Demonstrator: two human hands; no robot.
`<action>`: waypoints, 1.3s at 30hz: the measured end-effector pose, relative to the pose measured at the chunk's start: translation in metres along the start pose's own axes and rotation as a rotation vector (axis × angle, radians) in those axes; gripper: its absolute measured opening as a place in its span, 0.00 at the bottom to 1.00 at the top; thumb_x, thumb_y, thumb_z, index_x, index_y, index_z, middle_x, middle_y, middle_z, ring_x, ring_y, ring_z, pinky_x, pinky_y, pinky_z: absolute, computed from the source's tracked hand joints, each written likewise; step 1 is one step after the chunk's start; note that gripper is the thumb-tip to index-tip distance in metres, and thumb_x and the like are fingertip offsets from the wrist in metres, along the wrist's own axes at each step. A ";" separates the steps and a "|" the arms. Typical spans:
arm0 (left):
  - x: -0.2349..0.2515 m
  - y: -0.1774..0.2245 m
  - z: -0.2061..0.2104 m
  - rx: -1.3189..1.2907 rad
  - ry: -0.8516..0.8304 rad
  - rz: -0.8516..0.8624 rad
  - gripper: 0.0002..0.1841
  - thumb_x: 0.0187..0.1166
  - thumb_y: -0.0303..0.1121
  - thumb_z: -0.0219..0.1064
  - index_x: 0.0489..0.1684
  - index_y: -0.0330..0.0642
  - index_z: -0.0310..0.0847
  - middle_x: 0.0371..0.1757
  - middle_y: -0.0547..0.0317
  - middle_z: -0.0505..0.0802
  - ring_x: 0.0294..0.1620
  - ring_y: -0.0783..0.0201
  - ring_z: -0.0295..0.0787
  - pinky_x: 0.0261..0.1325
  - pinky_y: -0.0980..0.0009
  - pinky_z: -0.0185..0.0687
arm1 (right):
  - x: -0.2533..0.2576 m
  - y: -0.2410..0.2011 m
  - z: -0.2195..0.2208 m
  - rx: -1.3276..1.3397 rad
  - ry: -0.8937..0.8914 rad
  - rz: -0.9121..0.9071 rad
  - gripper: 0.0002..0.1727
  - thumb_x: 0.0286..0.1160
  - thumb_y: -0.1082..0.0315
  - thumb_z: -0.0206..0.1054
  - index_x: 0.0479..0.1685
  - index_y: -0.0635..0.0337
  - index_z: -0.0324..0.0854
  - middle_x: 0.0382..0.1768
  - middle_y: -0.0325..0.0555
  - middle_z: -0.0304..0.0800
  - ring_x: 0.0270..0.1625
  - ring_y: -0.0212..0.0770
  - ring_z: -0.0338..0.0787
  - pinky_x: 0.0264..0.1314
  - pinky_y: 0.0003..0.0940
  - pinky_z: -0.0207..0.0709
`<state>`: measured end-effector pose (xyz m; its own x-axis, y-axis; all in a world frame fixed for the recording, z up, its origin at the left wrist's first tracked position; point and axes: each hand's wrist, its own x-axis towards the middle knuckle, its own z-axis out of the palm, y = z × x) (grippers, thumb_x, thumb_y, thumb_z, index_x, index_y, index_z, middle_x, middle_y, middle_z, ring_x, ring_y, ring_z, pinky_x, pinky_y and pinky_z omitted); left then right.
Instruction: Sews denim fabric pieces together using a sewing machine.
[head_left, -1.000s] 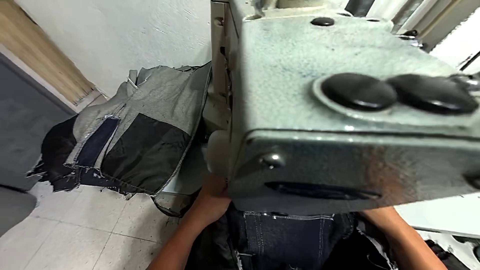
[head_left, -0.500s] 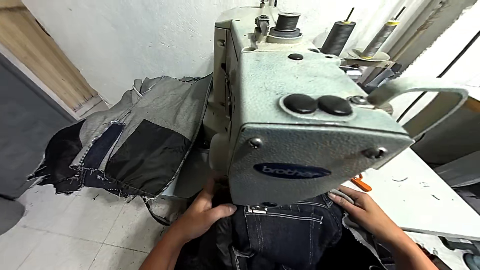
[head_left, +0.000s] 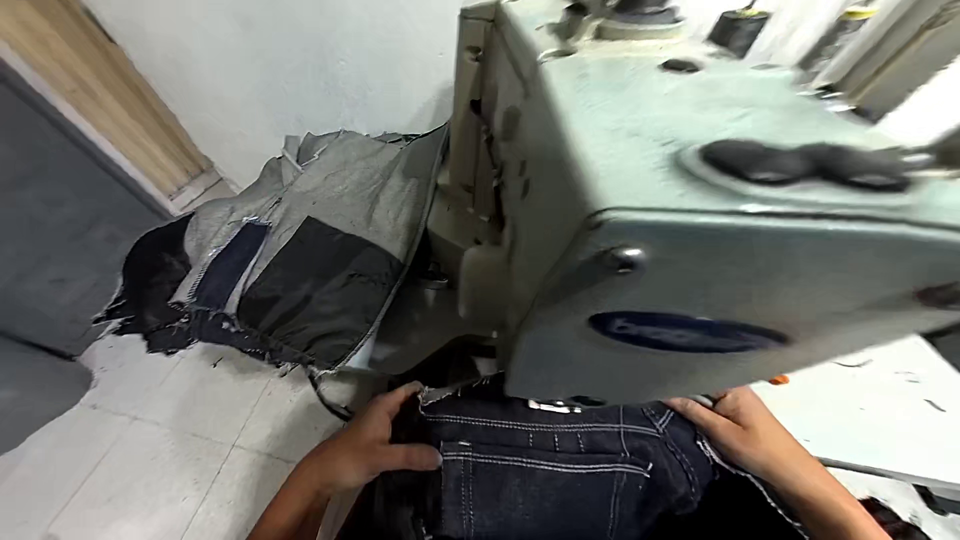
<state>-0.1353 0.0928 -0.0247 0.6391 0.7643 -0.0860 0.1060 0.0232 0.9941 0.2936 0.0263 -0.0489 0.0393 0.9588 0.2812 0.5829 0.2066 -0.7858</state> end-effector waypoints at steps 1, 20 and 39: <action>-0.007 -0.003 -0.009 -0.017 0.065 -0.004 0.32 0.63 0.38 0.80 0.68 0.33 0.77 0.56 0.67 0.93 0.58 0.77 0.90 0.66 0.71 0.86 | 0.007 -0.011 0.010 -0.095 0.045 -0.020 0.17 0.71 0.51 0.66 0.20 0.49 0.82 0.18 0.18 0.78 0.24 0.08 0.75 0.28 0.12 0.70; 0.018 -0.023 -0.053 0.052 0.472 0.161 0.05 0.66 0.40 0.78 0.35 0.63 0.91 0.34 0.80 0.95 0.37 0.82 0.91 0.44 0.81 0.89 | 0.038 -0.076 0.043 -0.291 -0.058 0.397 0.12 0.68 0.68 0.71 0.42 0.71 0.86 0.36 0.54 0.90 0.40 0.39 0.88 0.49 0.31 0.80; 0.013 -0.019 -0.056 0.064 0.406 0.161 0.05 0.69 0.37 0.76 0.40 0.58 0.92 0.37 0.75 0.96 0.40 0.80 0.92 0.47 0.78 0.90 | 0.027 -0.085 0.035 -0.233 0.028 0.220 0.13 0.67 0.70 0.72 0.40 0.76 0.85 0.36 0.63 0.89 0.39 0.50 0.88 0.49 0.49 0.79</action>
<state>-0.1711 0.1385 -0.0414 0.3017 0.9464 0.1153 0.0847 -0.1471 0.9855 0.2162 0.0417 0.0064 0.2051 0.9692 0.1362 0.7283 -0.0582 -0.6828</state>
